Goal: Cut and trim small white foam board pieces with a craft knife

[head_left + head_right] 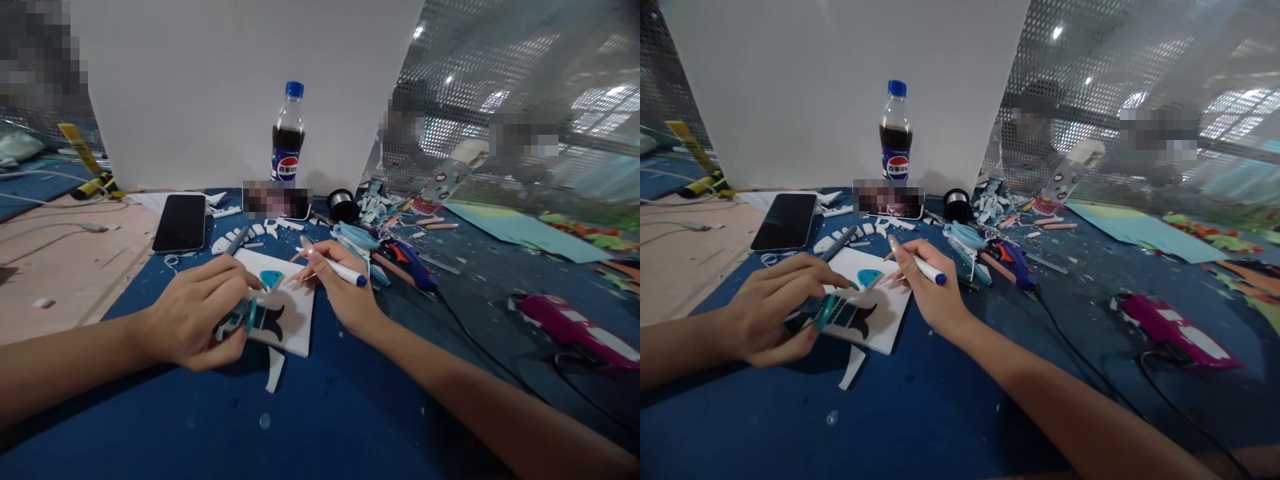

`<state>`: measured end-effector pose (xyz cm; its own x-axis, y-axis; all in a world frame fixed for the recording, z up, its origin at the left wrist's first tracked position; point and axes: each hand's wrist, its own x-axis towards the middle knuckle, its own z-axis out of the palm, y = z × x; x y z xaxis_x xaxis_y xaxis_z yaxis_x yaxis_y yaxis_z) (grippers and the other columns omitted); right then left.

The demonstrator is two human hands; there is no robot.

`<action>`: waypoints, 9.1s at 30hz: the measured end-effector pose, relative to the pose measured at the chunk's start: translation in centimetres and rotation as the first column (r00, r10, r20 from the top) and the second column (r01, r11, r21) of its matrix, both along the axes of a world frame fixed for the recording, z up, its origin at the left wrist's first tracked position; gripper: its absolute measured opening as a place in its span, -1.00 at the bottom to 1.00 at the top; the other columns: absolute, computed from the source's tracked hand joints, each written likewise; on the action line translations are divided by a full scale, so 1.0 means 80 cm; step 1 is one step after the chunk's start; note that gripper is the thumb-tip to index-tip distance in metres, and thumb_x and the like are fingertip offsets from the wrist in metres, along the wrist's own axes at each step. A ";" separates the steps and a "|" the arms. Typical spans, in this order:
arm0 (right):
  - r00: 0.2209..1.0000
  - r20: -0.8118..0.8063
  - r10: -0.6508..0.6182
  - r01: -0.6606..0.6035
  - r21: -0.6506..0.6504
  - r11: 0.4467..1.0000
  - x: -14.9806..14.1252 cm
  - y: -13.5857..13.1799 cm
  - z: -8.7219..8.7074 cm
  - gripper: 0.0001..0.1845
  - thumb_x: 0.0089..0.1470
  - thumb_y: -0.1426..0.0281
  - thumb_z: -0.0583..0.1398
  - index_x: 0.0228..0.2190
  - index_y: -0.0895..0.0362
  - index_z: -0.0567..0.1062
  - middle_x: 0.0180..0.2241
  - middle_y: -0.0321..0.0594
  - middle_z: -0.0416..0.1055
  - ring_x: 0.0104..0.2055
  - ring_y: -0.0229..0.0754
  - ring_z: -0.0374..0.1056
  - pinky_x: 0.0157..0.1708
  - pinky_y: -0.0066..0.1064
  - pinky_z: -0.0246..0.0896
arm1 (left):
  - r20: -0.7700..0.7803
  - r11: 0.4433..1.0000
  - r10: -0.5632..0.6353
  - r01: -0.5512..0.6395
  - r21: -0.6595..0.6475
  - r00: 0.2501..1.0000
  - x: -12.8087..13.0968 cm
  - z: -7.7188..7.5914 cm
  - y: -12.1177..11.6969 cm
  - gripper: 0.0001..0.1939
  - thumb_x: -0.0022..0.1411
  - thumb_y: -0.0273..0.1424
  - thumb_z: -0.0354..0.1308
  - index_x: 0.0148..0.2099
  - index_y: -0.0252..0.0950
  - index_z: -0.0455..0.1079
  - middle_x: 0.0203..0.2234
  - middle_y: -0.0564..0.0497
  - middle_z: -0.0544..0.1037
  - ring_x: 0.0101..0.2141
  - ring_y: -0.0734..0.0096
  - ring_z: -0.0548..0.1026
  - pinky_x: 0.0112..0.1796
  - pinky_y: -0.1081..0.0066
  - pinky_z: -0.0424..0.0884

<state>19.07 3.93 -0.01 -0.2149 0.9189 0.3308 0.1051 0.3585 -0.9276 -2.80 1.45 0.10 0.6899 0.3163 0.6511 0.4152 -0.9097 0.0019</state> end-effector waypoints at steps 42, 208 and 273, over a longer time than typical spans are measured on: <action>0.947 -0.037 0.319 -0.316 -0.284 0.905 -0.007 0.012 0.001 -0.72 0.06 0.20 0.15 -0.49 0.13 0.28 -0.73 -0.46 0.28 -0.78 -0.46 0.14 -0.85 -0.66 0.01 | -0.065 0.966 0.253 -0.256 -0.038 0.965 0.006 0.006 0.000 -0.85 0.08 -0.45 -0.09 -0.30 -0.37 0.25 -0.41 -0.15 0.46 -0.34 0.16 0.32 -0.34 0.20 0.33; 0.985 0.165 0.041 -0.094 0.329 0.940 -0.005 -0.039 0.026 -0.87 -0.03 0.38 0.23 -0.48 0.21 0.51 -0.57 -0.24 0.46 -0.61 -0.36 0.30 -0.65 -0.54 0.16 | 0.050 0.999 -0.006 0.008 -0.037 0.999 -0.007 -0.007 0.001 -0.44 0.23 -0.62 -0.24 0.28 -0.35 -0.17 -0.30 -0.12 0.39 -0.36 0.34 0.35 -0.35 0.40 0.37; 0.686 0.648 -0.332 0.052 0.411 0.910 0.013 0.040 0.001 -0.53 0.05 0.28 0.15 0.02 0.11 0.35 0.00 -0.08 0.35 0.11 -0.02 0.15 0.01 -0.08 0.11 | 0.338 0.619 0.368 0.043 -0.784 0.866 0.004 -0.011 0.030 -0.61 0.31 -0.30 -0.15 0.14 -0.33 0.02 -0.03 -0.19 0.34 0.00 0.19 0.33 -0.02 0.13 0.27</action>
